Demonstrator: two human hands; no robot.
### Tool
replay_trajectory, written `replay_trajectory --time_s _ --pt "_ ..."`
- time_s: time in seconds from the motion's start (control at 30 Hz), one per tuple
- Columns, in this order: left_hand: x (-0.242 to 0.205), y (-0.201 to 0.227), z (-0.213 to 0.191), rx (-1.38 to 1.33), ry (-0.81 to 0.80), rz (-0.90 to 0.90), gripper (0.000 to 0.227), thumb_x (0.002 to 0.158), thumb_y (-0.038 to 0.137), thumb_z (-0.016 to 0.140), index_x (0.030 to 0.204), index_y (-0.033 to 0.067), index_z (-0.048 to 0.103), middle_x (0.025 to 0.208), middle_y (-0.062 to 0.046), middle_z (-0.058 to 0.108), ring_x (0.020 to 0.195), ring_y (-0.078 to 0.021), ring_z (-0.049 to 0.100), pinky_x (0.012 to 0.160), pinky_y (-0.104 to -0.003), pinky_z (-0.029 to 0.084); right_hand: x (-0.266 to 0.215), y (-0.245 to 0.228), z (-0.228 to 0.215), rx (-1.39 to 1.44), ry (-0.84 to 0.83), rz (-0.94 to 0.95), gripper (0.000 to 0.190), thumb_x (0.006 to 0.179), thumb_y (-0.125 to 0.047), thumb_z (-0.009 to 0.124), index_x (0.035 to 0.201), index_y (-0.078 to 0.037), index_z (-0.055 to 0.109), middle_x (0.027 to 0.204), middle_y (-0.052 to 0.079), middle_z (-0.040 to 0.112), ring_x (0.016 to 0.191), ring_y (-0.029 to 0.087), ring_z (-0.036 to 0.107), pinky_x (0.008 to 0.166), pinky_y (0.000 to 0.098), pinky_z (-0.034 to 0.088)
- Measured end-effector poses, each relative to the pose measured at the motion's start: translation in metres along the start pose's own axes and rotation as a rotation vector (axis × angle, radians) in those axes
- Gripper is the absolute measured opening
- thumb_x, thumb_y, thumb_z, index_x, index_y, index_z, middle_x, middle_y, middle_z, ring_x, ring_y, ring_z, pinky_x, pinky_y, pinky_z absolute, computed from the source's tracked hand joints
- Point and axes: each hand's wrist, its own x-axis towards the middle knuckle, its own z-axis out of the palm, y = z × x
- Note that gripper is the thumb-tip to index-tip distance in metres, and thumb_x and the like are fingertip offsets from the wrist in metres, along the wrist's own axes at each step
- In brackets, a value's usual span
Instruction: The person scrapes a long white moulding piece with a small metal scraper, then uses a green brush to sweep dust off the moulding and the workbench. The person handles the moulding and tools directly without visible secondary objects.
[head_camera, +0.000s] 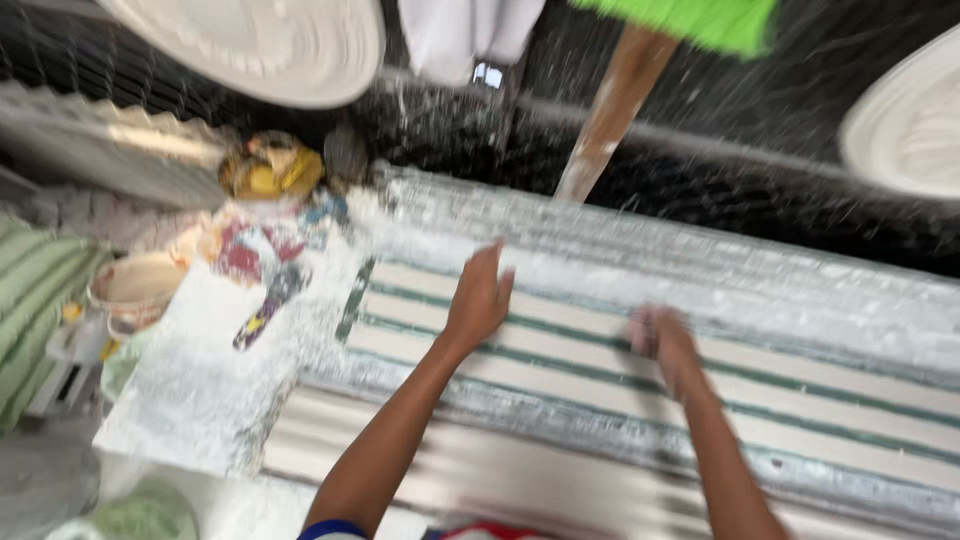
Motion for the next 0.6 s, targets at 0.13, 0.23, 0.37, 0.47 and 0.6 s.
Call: replay_trajectory --time_s 0.13,0.23,0.37,0.47,0.6 --pt "-0.149 -0.036 -0.042 0.127 -0.349 -0.085 0.050 0.096 0.017 0.061 0.143 0.0018 0.051 0.145 -0.026 0.050 0.138 -0.0447 0.045 0.114 -0.054 0.037 -0.100 0.167 0.009 0.202 0.151 0.557 0.048 0.108 -0.039 0.040 0.129 0.000 0.059 0.109 0.018 0.073 0.089 0.025 0.070 0.075 0.0372 0.056" --pt "-0.193 -0.061 -0.058 0.243 -0.455 -0.070 0.050 0.096 0.021 0.063 0.143 0.0069 0.052 0.151 -0.024 0.045 0.144 -0.0432 0.038 0.117 -0.056 0.031 -0.104 0.210 -0.004 0.392 0.221 0.526 0.048 0.110 -0.035 0.042 0.128 0.006 0.055 0.112 0.022 0.072 0.095 0.030 0.070 0.085 0.0393 0.059" --pt "-0.205 -0.074 -0.054 0.308 -0.555 0.013 0.054 0.097 0.026 0.063 0.146 0.0101 0.048 0.155 -0.023 0.040 0.147 -0.0420 0.032 0.119 -0.057 0.026 -0.061 0.211 -0.005 0.630 0.353 0.599 0.042 0.105 -0.037 0.048 0.117 0.003 0.051 0.102 0.018 0.071 0.084 0.025 0.074 0.071 0.0297 0.060" --pt "-0.188 -0.069 -0.036 0.305 -0.525 0.125 0.060 0.094 0.029 0.065 0.148 0.0110 0.046 0.156 -0.024 0.038 0.147 -0.0412 0.032 0.118 -0.057 0.026 -0.046 0.214 0.022 0.693 0.517 0.514 0.042 0.104 -0.038 0.059 0.101 0.001 0.045 0.084 0.015 0.061 0.074 0.026 0.072 0.065 0.0344 0.066" --pt "-0.154 -0.052 -0.004 0.338 -0.671 0.103 0.070 0.089 0.037 0.067 0.151 0.0165 0.044 0.160 -0.023 0.035 0.146 -0.0421 0.029 0.115 -0.060 0.024 -0.047 0.208 0.035 0.589 0.627 0.501 0.041 0.104 -0.037 0.054 0.097 0.004 0.055 0.077 0.011 0.058 0.067 0.023 0.067 0.062 0.0332 0.064"
